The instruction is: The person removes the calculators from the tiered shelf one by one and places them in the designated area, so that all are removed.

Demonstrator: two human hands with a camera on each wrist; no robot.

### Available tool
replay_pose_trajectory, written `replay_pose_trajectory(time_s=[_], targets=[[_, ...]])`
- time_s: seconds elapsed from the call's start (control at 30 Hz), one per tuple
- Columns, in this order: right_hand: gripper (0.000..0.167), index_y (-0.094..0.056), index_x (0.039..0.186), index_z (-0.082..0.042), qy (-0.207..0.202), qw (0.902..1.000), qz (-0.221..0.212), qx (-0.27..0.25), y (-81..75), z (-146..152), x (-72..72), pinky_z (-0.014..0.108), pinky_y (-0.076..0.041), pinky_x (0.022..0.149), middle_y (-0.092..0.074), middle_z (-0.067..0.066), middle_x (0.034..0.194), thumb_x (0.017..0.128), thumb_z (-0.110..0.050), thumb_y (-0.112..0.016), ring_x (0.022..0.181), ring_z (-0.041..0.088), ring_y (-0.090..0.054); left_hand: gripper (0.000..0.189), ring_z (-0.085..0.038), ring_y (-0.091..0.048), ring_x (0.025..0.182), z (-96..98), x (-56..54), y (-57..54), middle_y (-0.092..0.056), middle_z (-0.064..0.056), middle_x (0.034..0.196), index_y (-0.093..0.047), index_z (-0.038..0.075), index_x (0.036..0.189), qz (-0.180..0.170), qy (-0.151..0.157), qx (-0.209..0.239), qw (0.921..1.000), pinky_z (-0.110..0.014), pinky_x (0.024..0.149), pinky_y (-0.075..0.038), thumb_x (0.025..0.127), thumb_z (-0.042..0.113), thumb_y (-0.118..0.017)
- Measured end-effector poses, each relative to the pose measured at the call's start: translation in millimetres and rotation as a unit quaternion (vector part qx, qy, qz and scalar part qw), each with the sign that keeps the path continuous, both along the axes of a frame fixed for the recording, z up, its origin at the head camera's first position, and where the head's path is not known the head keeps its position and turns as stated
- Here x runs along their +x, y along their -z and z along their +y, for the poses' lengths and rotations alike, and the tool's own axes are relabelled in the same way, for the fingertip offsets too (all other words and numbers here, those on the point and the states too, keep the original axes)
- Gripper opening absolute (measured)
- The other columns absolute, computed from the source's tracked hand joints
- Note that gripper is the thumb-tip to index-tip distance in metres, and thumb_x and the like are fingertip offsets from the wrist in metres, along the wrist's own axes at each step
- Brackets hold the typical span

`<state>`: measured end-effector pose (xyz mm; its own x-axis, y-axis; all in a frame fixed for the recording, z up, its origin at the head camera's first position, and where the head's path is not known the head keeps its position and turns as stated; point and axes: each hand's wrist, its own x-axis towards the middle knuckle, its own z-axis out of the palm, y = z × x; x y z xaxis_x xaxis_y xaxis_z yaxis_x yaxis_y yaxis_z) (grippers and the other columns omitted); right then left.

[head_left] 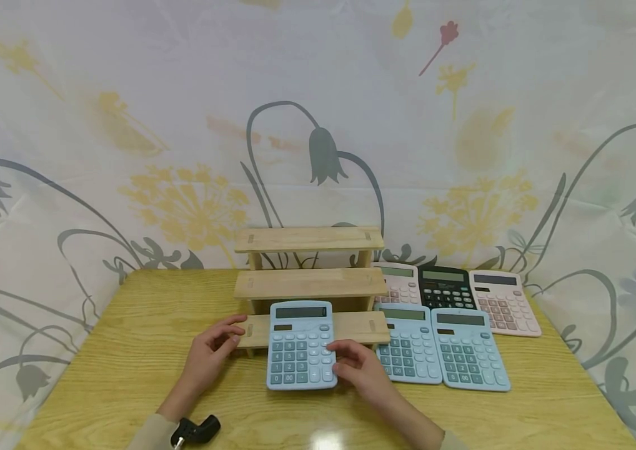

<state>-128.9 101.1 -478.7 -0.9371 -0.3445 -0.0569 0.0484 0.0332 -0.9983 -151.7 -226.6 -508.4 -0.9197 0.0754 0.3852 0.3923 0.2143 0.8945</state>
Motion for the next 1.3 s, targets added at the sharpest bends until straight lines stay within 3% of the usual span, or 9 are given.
replay_pose_trajectory(time_s=[0.43,0.97,1.3], targets=[[0.034,-0.061,0.123,0.005,0.009,0.9997,0.01,0.021,1.2,8,0.1,0.023,-0.05,0.088,-0.06,0.018,0.127,0.09,0.005,-0.061,0.106,0.024,-0.059,0.012,-0.008,-0.065,0.091,-0.6,0.0,1.3,-0.061,-0.023,0.129,-0.071,0.0,0.101,-0.004,0.007,0.007,0.9999,-0.024,0.065,-0.052,0.097,-0.002,-0.061],[0.035,-0.058,0.126,0.007,0.016,0.9996,-0.025,0.002,0.5,24,2.2,0.029,-0.053,0.086,-0.056,0.018,0.13,0.09,0.005,-0.059,0.107,0.023,-0.058,0.012,-0.01,-0.065,0.087,-0.4,-0.8,1.6,-0.062,-0.021,0.129,-0.072,0.002,0.101,-0.007,0.007,0.012,0.9999,-0.025,0.065,-0.053,0.096,-0.002,-0.061],[0.035,-0.059,0.126,0.005,0.037,0.9985,-0.031,0.027,-1.5,38,2.9,0.029,-0.053,0.081,-0.057,0.015,0.129,0.091,0.003,-0.058,0.104,0.021,-0.056,0.012,-0.009,-0.064,0.086,-0.9,-1.0,1.9,-0.061,-0.022,0.129,-0.071,0.001,0.102,-0.001,0.01,0.009,0.9999,-0.026,0.064,-0.054,0.097,-0.002,-0.061]])
